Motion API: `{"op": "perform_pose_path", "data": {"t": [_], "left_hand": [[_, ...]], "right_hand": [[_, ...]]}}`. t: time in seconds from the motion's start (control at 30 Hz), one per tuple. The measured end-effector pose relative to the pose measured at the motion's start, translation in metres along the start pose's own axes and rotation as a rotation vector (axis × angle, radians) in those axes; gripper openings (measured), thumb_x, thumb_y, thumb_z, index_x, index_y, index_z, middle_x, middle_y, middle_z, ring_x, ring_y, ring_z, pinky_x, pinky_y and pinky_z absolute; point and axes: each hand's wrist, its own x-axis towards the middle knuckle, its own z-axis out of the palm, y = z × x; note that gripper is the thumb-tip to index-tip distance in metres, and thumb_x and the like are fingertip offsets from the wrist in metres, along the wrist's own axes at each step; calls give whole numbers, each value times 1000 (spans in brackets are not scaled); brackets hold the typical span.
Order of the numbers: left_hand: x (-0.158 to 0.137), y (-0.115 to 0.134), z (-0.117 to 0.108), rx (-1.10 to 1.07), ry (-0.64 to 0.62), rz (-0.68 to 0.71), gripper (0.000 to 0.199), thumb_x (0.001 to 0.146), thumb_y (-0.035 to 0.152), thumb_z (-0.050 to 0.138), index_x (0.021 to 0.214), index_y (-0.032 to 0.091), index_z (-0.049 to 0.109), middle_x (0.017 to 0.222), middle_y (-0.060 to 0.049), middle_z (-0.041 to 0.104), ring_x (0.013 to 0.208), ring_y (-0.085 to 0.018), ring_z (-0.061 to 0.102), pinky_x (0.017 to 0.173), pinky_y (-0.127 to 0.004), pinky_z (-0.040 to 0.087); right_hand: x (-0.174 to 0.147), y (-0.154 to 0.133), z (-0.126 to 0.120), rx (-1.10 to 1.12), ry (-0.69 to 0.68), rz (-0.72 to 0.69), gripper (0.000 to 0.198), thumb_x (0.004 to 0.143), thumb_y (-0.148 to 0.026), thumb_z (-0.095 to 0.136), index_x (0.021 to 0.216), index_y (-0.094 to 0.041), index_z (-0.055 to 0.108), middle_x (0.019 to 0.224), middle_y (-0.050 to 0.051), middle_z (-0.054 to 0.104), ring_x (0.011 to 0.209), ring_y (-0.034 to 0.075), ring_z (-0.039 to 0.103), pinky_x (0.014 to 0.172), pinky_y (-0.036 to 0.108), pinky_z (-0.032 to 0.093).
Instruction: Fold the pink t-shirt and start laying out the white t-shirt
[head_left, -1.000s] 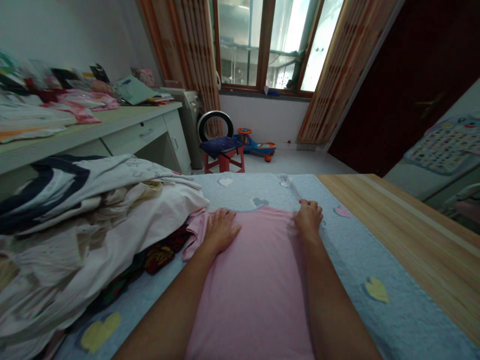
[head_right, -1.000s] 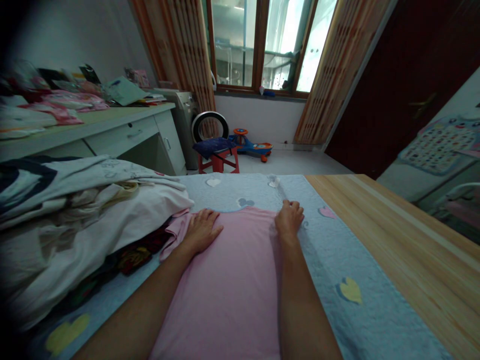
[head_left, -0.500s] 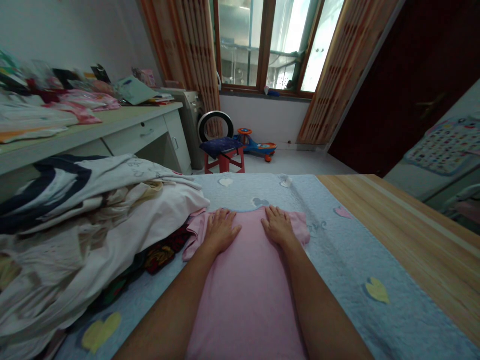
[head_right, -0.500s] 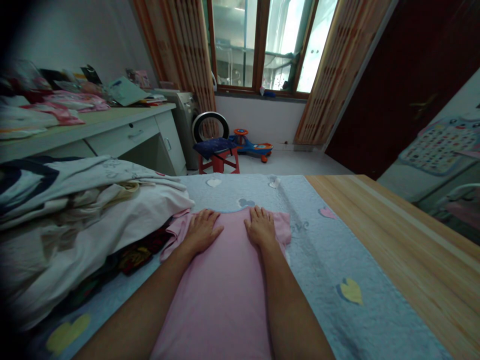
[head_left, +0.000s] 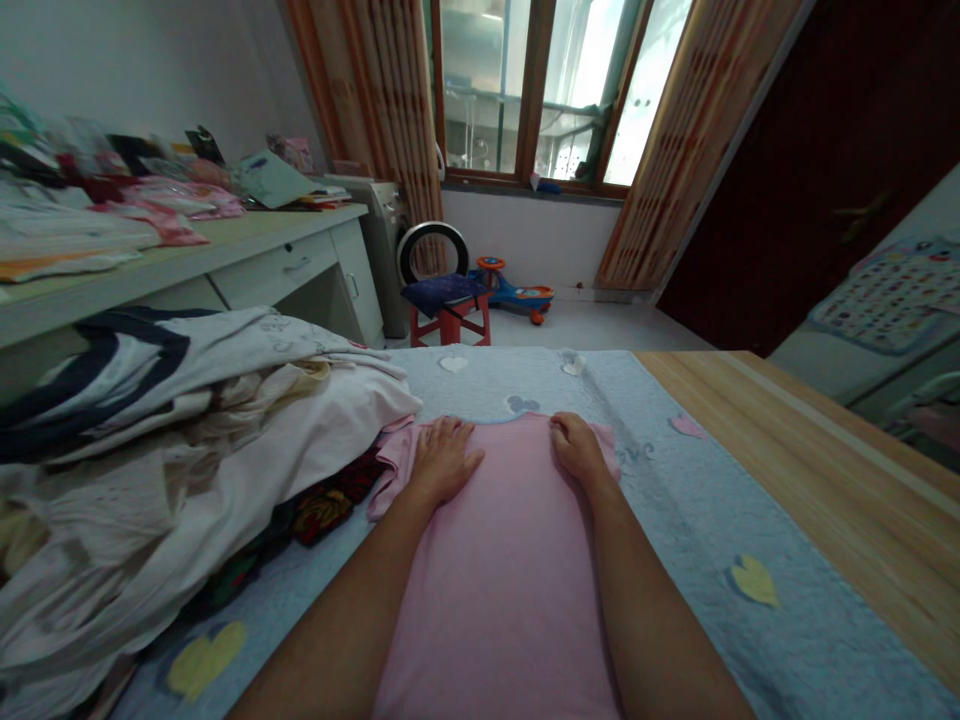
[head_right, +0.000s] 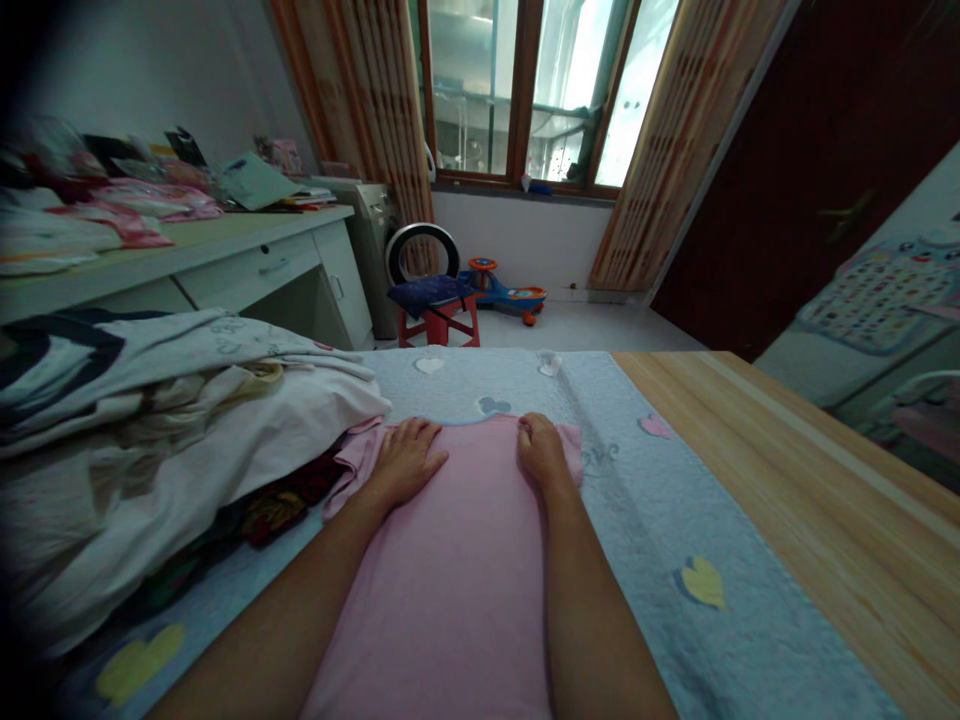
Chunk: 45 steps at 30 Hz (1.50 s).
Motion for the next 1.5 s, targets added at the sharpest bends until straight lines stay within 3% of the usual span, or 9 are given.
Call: {"op": "perform_pose_path", "data": {"t": [0.13,0.27,0.43,0.6,0.7,0.8,1.07,1.3,1.5], "left_hand": [[0,-2,2,-8,6,-1,47,94,49,47,134,26,51,145,-10,45,140,-31,30,113,-49,24],[0,-3,3,-18,16,6,47,93,48,48,135,26,50,145,-10,45,140,-31,29,113,-50,24],[0,-4,2,-11,15,1,48,93,49,48,135,26,51,144,-9,47,139,-32,30,113,-51,24],[1,-3,2,-2,24,5,49,93,50,49,135,26,51,143,-9,48,138,-32,32,112,-50,25],[1,-2,2,1,16,0,48,93,49,49,135,26,51,144,-9,47,139,-32,31,112,-50,24],[1,-3,2,3,15,-2,49,93,50,48,135,25,50,145,-9,47,139,-32,30,112,-50,24],[0,-3,3,-7,35,7,49,94,50,48,136,25,50,142,-9,49,139,-31,31,112,-50,24],[1,-3,3,-6,35,2,48,93,49,49,135,26,51,142,-10,49,139,-31,31,112,-50,24],[0,-2,1,1,36,5,47,94,48,48,135,25,51,142,-10,49,138,-32,33,111,-51,25]], "right_hand": [[0,7,-7,214,79,109,36,85,-23,44,109,-12,68,115,11,70,108,18,62,99,26,42],[1,15,-14,287,114,200,41,82,-26,43,110,-11,68,114,10,71,107,19,63,97,27,44],[3,20,-21,110,159,275,45,79,-22,40,112,-10,68,108,11,71,101,21,63,95,30,44],[4,15,-20,-18,205,152,38,80,-17,40,104,-14,70,112,10,70,109,21,60,100,29,40],[2,12,-11,9,160,96,35,85,-18,40,101,-15,71,101,9,72,96,19,63,90,27,44],[-1,13,-2,-82,121,69,33,86,-15,42,97,-15,73,98,9,71,95,19,62,89,27,43],[0,10,0,-366,48,151,31,91,-16,45,105,-16,72,109,13,67,107,24,56,99,32,35],[-14,-15,-8,-457,-131,189,38,89,-21,48,123,-15,63,128,15,60,119,26,52,101,34,36],[-55,-34,4,-511,-185,217,59,94,-36,45,146,-9,40,157,21,30,144,35,27,113,51,24]]}}
